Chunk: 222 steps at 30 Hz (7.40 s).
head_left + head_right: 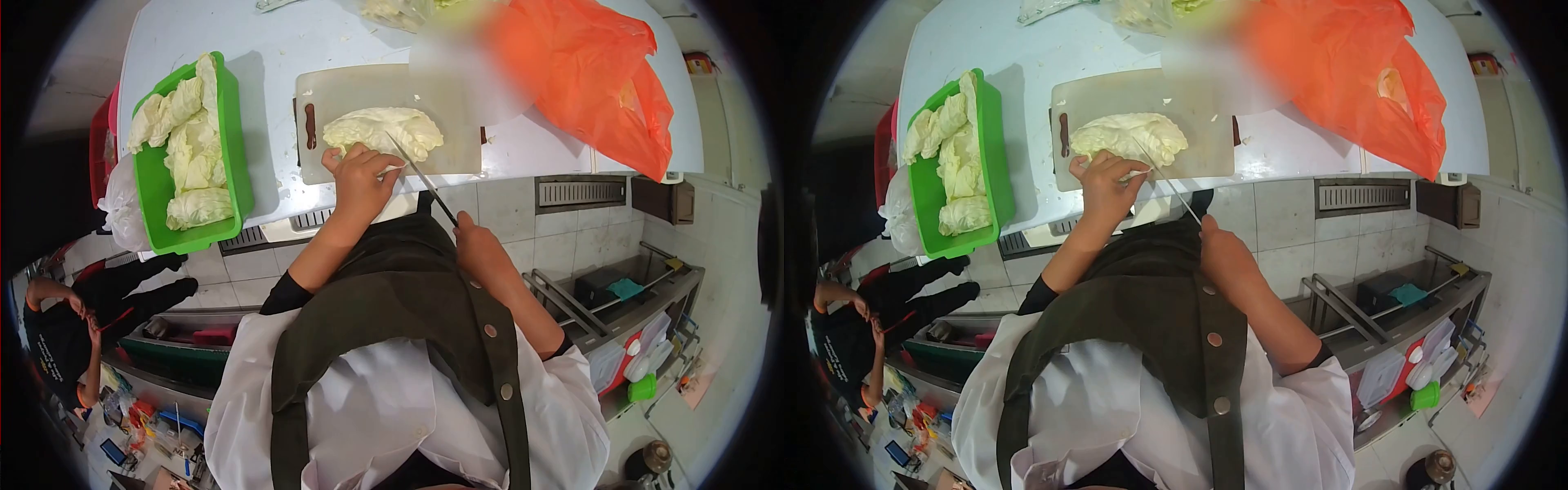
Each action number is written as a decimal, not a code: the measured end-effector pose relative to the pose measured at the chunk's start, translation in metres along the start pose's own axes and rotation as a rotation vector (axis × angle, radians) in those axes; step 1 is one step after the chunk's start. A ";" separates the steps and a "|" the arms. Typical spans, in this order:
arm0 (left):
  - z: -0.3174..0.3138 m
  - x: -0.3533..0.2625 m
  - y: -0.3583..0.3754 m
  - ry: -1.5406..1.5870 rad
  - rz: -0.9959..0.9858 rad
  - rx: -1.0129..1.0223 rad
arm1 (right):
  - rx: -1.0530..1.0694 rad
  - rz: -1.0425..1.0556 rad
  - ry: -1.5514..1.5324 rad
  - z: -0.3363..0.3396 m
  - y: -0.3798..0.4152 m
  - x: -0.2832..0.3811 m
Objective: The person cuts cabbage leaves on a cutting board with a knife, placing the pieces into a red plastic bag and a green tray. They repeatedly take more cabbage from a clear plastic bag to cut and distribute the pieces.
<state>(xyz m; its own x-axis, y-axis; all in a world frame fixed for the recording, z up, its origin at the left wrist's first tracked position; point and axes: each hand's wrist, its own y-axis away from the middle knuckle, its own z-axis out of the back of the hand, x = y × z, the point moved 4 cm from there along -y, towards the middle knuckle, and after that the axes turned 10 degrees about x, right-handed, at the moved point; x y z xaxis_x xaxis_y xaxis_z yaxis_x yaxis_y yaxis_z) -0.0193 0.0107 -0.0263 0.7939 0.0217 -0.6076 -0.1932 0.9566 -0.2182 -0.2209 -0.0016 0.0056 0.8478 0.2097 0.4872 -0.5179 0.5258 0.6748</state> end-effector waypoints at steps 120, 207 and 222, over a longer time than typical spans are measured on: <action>-0.003 0.009 -0.006 0.416 0.523 0.057 | -0.037 0.198 -0.205 0.015 -0.043 0.024; -0.135 -0.218 -0.436 -0.947 -0.222 0.788 | -0.608 0.188 -1.307 0.117 0.128 -0.251; -0.015 -0.198 -0.380 -0.554 -0.165 0.573 | -0.664 0.521 -1.207 0.172 0.104 -0.177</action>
<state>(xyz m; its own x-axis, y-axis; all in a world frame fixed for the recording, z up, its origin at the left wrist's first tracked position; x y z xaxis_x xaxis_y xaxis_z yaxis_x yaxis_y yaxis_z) -0.1116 -0.3616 0.1656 0.9855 -0.1354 -0.1025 0.1568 0.9571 0.2437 -0.4440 -0.1260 0.0848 -0.1933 -0.1343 0.9719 -0.2986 0.9516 0.0721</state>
